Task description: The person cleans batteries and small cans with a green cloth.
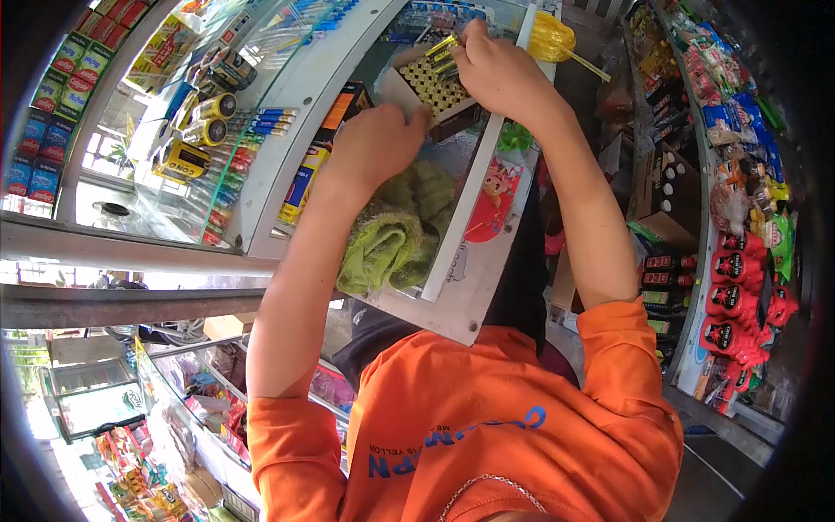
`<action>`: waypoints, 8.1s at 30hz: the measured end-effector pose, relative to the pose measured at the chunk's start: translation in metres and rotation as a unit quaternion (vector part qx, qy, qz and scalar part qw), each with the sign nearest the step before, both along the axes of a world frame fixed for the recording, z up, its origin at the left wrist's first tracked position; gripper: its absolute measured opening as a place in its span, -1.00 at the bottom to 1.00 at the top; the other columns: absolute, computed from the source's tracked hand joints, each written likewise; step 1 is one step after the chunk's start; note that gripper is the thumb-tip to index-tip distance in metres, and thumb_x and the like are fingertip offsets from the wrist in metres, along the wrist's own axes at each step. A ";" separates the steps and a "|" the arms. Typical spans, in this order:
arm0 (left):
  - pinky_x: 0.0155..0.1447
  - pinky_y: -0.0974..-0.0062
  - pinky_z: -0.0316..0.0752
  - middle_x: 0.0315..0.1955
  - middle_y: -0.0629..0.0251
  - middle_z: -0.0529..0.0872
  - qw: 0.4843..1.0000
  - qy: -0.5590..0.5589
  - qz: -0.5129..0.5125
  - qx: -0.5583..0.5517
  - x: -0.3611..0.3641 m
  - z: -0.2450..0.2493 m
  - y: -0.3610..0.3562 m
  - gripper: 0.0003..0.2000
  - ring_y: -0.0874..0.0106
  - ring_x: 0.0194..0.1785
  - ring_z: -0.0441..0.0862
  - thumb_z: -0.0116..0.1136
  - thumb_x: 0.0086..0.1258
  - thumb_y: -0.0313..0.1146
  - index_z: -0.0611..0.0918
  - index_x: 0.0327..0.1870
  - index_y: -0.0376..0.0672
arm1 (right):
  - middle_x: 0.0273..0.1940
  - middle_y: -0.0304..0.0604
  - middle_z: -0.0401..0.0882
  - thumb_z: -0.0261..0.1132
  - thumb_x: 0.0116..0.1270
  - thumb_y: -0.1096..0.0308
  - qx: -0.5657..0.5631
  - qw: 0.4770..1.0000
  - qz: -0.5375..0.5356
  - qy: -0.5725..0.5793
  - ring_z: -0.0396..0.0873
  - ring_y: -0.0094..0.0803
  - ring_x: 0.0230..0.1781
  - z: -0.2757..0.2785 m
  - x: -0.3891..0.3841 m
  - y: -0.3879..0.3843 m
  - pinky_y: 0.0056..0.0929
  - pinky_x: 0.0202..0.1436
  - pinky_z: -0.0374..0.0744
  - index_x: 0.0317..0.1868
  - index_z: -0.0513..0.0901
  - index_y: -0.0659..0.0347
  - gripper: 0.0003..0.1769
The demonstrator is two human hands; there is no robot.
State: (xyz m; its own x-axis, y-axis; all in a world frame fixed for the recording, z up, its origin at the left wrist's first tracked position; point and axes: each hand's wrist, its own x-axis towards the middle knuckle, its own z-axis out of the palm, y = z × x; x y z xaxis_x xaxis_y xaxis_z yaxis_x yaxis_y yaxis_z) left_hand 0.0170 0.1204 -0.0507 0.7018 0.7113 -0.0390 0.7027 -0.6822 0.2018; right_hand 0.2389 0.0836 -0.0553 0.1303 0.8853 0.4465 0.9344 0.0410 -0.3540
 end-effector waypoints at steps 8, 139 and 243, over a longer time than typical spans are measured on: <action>0.01 0.37 0.55 -0.18 0.15 0.77 0.952 -0.160 0.151 -0.214 0.001 0.009 0.007 -0.32 0.33 -0.14 0.68 0.15 0.53 0.24 0.73 0.10 -0.39 | -0.31 0.22 0.74 0.04 0.67 0.08 0.054 0.997 0.050 0.016 0.73 0.26 -0.17 -0.014 0.007 0.007 0.11 -0.06 0.62 0.07 0.42 0.28 -0.63; -0.12 -0.01 0.62 -0.36 -0.06 0.80 0.990 -0.050 0.010 0.132 0.008 0.038 -0.044 -0.66 -0.09 -0.18 0.78 0.54 0.22 -0.21 0.66 -0.15 -0.21 | -0.31 -0.27 0.72 0.34 0.49 0.33 0.120 0.954 -0.015 0.276 0.56 -0.66 -0.26 0.034 0.030 -0.115 -0.59 -0.08 0.46 0.15 0.73 0.19 -0.71; 0.40 0.50 0.37 0.23 0.17 0.61 0.651 -0.706 0.036 -0.275 -0.025 0.048 -0.121 -0.63 0.49 0.30 0.50 -0.07 0.80 -0.20 0.46 0.38 -0.29 | 0.76 0.18 -0.40 -0.24 0.76 -0.15 0.091 0.864 0.211 0.447 -0.42 -0.05 0.79 0.060 -0.174 -0.125 -0.17 0.78 -0.28 0.72 -0.28 0.40 -0.10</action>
